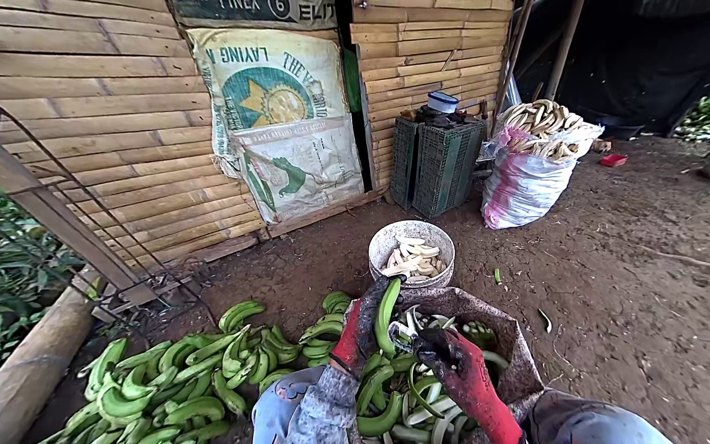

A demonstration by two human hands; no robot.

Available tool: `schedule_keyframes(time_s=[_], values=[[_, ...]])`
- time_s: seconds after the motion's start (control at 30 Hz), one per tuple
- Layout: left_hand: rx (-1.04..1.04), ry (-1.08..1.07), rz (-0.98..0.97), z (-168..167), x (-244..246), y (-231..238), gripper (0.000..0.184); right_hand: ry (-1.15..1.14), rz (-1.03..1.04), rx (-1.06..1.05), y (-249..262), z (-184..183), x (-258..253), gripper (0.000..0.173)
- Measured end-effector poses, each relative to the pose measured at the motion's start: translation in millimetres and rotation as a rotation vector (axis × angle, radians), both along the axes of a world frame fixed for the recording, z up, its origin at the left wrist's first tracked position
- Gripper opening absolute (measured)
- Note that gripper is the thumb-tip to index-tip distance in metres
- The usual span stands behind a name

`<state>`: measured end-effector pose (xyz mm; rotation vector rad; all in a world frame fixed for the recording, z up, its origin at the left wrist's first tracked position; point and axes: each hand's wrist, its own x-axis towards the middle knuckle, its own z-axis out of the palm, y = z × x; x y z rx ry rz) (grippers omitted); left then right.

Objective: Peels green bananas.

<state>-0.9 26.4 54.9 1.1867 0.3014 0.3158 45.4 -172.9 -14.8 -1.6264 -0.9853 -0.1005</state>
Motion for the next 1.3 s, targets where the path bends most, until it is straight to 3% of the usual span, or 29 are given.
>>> schedule_keyframes(time_s=[0.07,0.2,0.3,0.4,0.5,0.57,0.63,0.67,0.77,0.87,1.07,1.23,1.3], values=[[-0.068,0.015,-0.078,-7,-4,-4,0.042,-0.166,-0.004,-0.112,-2,4,-2,0.03],[0.183,0.084,-0.036,-22,-16,-23,0.033,-0.368,-0.242,-0.221,5,-6,9,0.033],[0.249,0.199,-0.015,-34,-23,-35,0.036,-0.144,-0.411,-0.356,6,-11,26,0.038],[0.11,0.245,0.023,-43,-19,-36,0.035,0.077,-0.5,-0.457,-2,-9,55,0.042],[-0.086,0.162,0.096,-40,-6,-19,0.035,0.02,-0.351,-0.263,-4,-2,43,0.04],[-0.083,0.081,0.115,-34,0,-17,0.04,0.067,-0.091,-0.146,-6,-1,31,0.029],[-0.101,0.059,0.086,-33,3,-17,0.043,0.181,0.215,-0.146,-5,-1,24,0.022],[-0.133,0.077,0.057,-30,4,-20,0.042,0.197,0.266,-0.214,-4,-2,23,0.022],[-0.122,0.086,0.037,-32,3,-26,0.041,0.076,0.097,-0.384,-1,-10,20,0.027],[-0.045,0.061,0.037,-40,0,-16,0.038,-0.108,-0.083,-0.336,8,-29,13,0.031],[-0.015,0.056,-0.126,-33,-18,-2,0.043,-0.071,0.105,-0.416,6,-10,10,0.033],[0.134,0.009,-0.059,-41,-17,-6,0.038,-0.268,-0.127,-0.321,11,-28,9,0.031],[0.145,0.035,-0.072,-44,-18,0,0.036,-0.264,-0.106,-0.309,13,-30,7,0.031]])
